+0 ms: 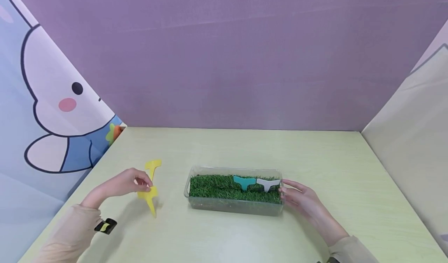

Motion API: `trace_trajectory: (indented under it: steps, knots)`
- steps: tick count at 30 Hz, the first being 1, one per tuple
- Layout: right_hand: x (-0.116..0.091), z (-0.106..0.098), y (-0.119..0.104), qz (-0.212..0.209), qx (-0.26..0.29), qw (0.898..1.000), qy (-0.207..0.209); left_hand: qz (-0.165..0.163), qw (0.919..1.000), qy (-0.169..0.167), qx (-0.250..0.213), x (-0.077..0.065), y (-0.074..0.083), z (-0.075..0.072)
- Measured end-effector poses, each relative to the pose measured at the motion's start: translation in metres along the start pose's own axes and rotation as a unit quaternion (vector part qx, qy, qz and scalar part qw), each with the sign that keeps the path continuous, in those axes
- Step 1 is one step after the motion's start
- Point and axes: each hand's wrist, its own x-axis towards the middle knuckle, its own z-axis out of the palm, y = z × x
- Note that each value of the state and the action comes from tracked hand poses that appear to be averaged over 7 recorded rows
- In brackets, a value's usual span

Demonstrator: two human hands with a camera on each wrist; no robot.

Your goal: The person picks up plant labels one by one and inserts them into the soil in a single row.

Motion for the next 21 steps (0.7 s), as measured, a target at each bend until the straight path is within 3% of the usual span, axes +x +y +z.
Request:
trace_trajectory:
  steps: [9,21]
  knots:
    - [0.0,-0.002,0.001,-0.004,0.002,1.0,-0.011,0.037,0.9979,0.054,0.003,0.008,0.027,0.0]
    - [0.001,-0.002,0.001,-0.005,-0.006,1.0,-0.014,0.052,0.9962,0.069,0.009,0.014,0.066,-0.006]
